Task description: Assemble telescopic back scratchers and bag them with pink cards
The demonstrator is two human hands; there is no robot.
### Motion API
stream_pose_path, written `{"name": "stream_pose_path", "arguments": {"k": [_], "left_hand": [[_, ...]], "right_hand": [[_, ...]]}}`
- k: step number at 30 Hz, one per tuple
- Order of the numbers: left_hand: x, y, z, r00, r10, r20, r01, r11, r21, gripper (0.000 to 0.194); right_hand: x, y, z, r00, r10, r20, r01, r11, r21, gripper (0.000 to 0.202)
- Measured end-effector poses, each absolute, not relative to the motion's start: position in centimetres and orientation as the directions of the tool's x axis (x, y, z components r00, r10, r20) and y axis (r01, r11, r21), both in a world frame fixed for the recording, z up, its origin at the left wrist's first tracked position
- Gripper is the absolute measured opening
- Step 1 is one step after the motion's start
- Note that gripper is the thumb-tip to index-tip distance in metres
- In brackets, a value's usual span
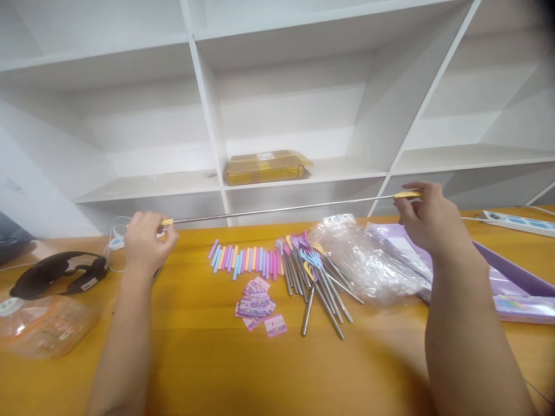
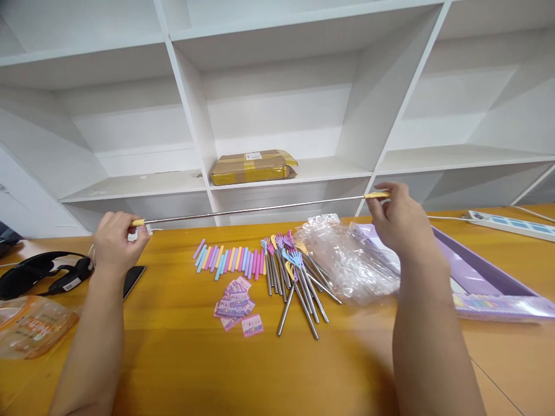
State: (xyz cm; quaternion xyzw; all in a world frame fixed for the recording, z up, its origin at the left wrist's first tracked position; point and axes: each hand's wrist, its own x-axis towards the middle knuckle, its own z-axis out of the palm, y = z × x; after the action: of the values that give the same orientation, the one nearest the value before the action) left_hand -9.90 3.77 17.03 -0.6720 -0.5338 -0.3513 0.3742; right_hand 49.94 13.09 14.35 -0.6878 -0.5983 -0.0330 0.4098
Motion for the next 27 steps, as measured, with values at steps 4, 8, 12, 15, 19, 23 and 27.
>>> {"name": "stream_pose_path", "arguments": {"k": [4, 8, 12, 15, 19, 23, 27], "left_hand": [[-10.4, 3.9, 16.8, 0.191, 0.463, 0.865, 0.978, -0.163, -0.129, 0.006], [-10.8, 3.9, 16.7, 0.180, 0.507, 0.843, 0.981, -0.159, -0.114, 0.013], [-11.0, 4.0, 16.8, 0.207, 0.518, 0.830, 0.975, -0.180, -0.131, 0.016], [-11.2, 4.0, 16.9, 0.226, 0.537, 0.812, 0.971, -0.193, -0.142, 0.017], [-11.5, 4.0, 17.3, 0.269, 0.582, 0.767, 0.959, -0.237, -0.157, 0.022], [-11.7, 3.7, 17.6, 0.278, 0.624, 0.731, 0.957, -0.245, -0.154, 0.026], [-11.5, 3.6, 17.6, 0.271, 0.612, 0.743, 0.957, -0.251, -0.143, 0.027]], "right_hand": [[49.5, 13.0, 14.4, 0.278, 0.806, 0.523, 0.843, 0.056, -0.535, 0.045], [49.4, 12.6, 14.7, 0.245, 0.812, 0.529, 0.843, 0.091, -0.531, 0.034], [49.4, 12.5, 14.6, 0.235, 0.801, 0.550, 0.842, 0.115, -0.528, 0.034], [49.6, 12.6, 14.4, 0.224, 0.788, 0.573, 0.852, 0.127, -0.508, 0.032], [49.4, 12.7, 14.4, 0.173, 0.758, 0.629, 0.882, 0.165, -0.441, 0.031], [48.8, 12.6, 14.4, 0.164, 0.752, 0.638, 0.905, 0.143, -0.401, 0.033], [48.5, 12.8, 14.2, 0.177, 0.745, 0.644, 0.911, 0.123, -0.393, 0.035]]}}
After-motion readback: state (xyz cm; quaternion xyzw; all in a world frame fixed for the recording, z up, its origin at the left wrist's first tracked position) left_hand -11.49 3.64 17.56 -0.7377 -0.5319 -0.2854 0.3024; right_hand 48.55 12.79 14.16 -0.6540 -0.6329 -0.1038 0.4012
